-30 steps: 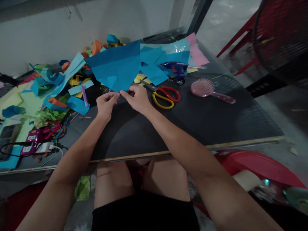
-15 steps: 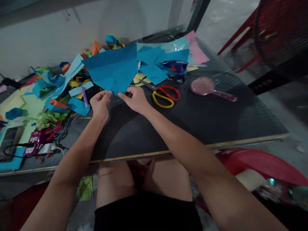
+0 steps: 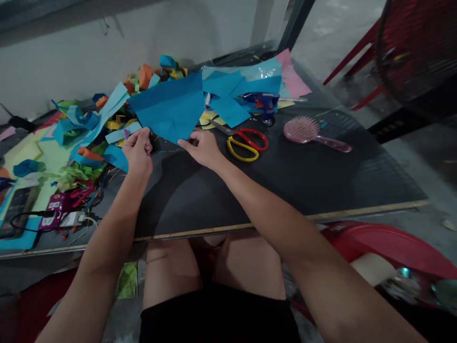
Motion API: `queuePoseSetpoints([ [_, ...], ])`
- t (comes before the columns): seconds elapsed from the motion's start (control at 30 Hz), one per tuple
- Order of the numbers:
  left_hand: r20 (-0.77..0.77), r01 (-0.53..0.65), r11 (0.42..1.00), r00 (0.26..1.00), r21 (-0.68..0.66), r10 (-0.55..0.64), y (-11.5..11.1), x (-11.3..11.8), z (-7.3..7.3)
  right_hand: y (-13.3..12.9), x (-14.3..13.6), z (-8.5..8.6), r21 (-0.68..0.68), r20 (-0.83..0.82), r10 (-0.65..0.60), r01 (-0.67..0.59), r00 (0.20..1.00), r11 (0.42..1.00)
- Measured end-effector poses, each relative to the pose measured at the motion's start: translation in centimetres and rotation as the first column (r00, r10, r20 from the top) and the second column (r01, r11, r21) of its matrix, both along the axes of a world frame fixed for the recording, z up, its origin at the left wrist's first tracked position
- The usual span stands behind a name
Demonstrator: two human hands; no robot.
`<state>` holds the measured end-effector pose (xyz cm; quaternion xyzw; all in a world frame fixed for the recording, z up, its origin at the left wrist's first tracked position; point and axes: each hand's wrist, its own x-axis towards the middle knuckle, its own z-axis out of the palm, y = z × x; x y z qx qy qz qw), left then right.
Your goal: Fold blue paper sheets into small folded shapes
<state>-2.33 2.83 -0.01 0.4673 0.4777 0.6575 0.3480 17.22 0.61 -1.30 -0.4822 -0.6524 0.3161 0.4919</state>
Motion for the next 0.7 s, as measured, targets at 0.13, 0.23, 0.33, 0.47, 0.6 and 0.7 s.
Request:
queuePoseSetpoints([
  [0.13, 0.181, 0.080, 0.995, 0.979, 0.055, -0.089, -1.0, 1.7, -0.3, -0.4, -0.1, 0.4, -0.003, -0.040, -0.001, 0.001, 0.999, 1.000],
  [0.23, 0.170, 0.275, 0.962, 0.948, -0.003, -0.270, -2.0, 3.4, -0.9, -0.8, -0.5, 0.8, 0.043, -0.086, 0.027, -0.024, 0.996, 0.999],
  [0.33, 0.067, 0.317, 0.948, 0.947, -0.020, -0.315, -2.3, 4.1, -1.7, -1.1, -0.7, 1.0, 0.038, -0.076, 0.077, -0.074, 0.994, 0.996],
  [0.47, 0.030, 0.219, 0.975, 0.976, -0.048, -0.218, -1.5, 2.9, -2.2, -0.8, -0.6, 0.5, -0.036, -0.112, 0.146, -0.151, 0.983, 0.988],
  [0.6, 0.001, 0.256, 0.961, 0.966, -0.103, -0.257, -1.1, 1.8, -1.7, -0.3, -0.4, 0.0, -0.054, -0.251, 0.096, -0.113, 0.963, 0.992],
  [0.7, -0.061, 0.276, 0.958, 0.958, -0.073, -0.280, -1.5, 1.8, -1.3, 0.0, -0.4, 0.0, -0.050, -0.345, 0.025, -0.045, 0.938, 0.998],
])
